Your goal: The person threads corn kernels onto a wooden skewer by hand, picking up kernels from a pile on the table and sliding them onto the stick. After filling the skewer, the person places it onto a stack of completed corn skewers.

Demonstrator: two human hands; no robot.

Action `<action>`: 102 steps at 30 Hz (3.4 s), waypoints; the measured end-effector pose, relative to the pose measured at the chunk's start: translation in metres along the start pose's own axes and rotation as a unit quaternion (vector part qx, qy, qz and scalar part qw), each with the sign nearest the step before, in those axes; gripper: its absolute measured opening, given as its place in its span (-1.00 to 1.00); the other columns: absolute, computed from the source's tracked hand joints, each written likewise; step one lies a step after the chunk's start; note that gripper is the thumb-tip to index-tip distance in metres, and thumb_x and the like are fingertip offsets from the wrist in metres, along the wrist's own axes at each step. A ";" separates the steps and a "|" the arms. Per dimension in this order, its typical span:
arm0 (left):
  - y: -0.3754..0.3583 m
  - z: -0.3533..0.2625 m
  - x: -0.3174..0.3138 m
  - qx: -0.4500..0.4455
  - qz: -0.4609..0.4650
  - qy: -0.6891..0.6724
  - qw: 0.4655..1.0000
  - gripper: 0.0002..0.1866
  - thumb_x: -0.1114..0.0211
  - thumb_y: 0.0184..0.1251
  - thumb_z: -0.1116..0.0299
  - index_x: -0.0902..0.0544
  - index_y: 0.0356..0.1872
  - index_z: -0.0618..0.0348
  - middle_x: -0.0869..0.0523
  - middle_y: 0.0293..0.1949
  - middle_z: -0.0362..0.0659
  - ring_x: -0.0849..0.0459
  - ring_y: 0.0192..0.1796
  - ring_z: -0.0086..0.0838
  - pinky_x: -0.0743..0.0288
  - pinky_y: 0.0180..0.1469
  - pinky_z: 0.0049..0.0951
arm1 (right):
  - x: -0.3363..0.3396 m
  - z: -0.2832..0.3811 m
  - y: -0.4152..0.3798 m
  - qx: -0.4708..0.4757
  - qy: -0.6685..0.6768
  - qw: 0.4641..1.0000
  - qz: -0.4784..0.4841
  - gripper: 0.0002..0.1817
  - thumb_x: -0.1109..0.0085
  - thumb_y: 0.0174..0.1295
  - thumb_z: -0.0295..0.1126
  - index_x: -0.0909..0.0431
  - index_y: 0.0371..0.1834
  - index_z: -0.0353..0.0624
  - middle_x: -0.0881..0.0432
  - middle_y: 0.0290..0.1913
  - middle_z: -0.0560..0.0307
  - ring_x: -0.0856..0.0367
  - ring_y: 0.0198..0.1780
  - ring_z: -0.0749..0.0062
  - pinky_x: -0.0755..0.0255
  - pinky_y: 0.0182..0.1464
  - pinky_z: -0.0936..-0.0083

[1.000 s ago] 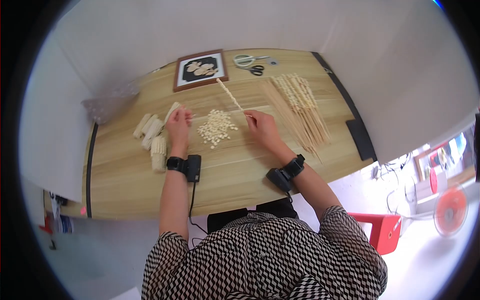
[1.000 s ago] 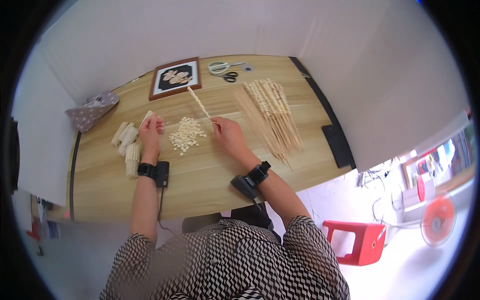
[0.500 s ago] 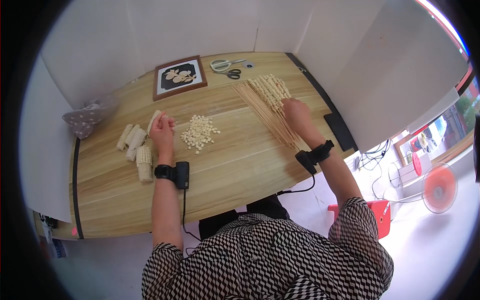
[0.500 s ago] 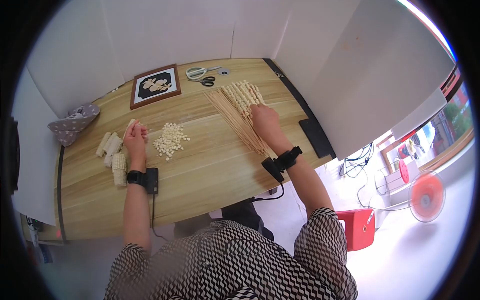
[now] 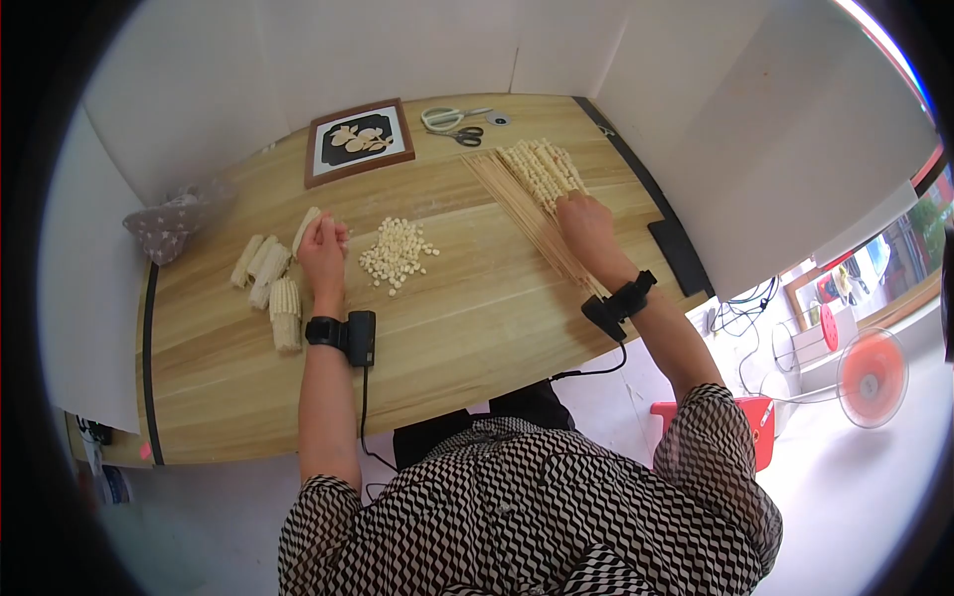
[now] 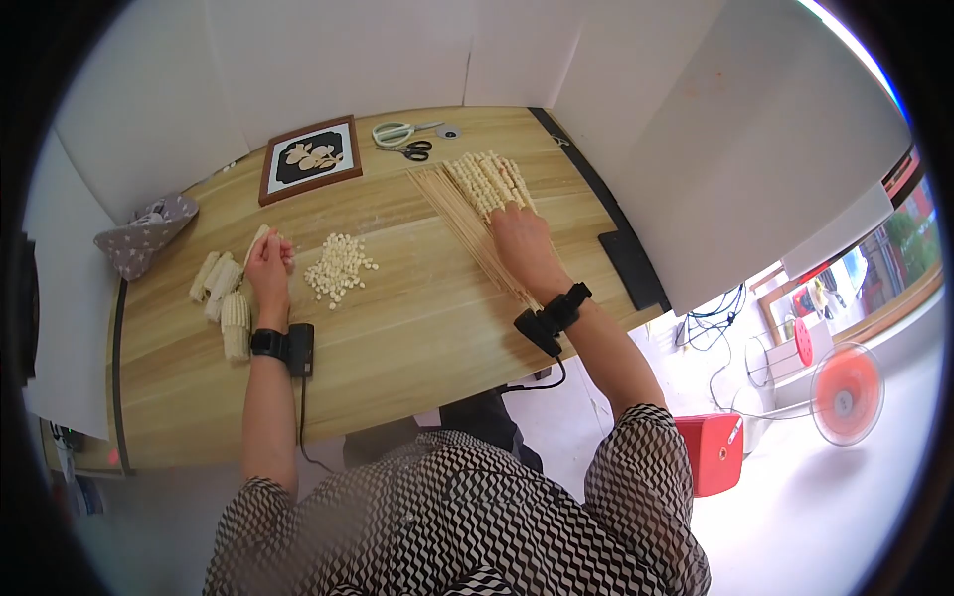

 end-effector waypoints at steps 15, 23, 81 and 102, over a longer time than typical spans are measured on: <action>0.002 -0.003 0.002 0.020 -0.002 0.012 1.000 -0.77 -0.09 0.41 0.35 -0.58 -0.06 0.27 -0.65 -0.44 -0.23 -0.50 -0.49 -0.71 -0.34 -0.52 -0.72 | -0.029 0.045 0.006 -0.013 0.034 0.986 0.164 -0.90 -0.12 0.00 -0.52 -0.65 -0.46 -0.24 -0.66 -0.45 -0.12 -0.69 -0.33 0.03 -0.57 -0.28 0.25; 0.008 -0.024 -0.019 -0.155 0.108 0.197 0.962 -0.73 -0.17 0.31 0.40 -0.56 -0.02 0.29 -0.67 -0.19 -0.04 -0.63 -0.15 -0.34 -0.50 -0.17 -0.48 | -0.015 0.045 0.015 -0.083 0.029 0.989 0.123 -0.91 -0.11 -0.01 -0.55 -0.62 -0.47 -0.25 -0.65 -0.40 -0.13 -0.67 -0.31 0.03 -0.56 -0.30 0.26; -0.070 -0.028 -0.102 -0.232 0.435 0.508 0.707 -0.47 -0.01 0.39 0.23 -0.27 0.31 0.29 -0.27 0.33 0.12 -0.18 0.39 -0.02 -0.02 0.40 -0.18 | -0.015 0.110 0.030 -0.057 0.443 0.892 -0.061 -0.83 -0.09 0.17 -0.33 -0.49 -0.41 -0.21 -0.59 -0.40 -0.08 -0.57 -0.32 -0.02 -0.43 -0.30 0.15; -0.002 -0.031 -0.062 -0.114 0.253 0.452 0.848 -0.88 -0.26 0.09 0.52 -0.65 -0.32 0.29 -0.63 -0.35 0.01 -0.61 -0.28 -0.18 -0.46 -0.19 -0.32 | -0.024 0.134 0.023 -0.024 0.543 0.836 0.077 -0.77 -0.05 0.06 -0.39 -0.58 -0.28 -0.27 -0.64 -0.47 -0.10 -0.62 -0.39 0.04 -0.48 -0.26 0.23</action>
Point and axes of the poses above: each hand's wrist, its own y-axis towards the middle knuckle, its own x-axis out of the back of the hand, z = x × y, the point moved 8 cm from there along y, towards the middle knuckle
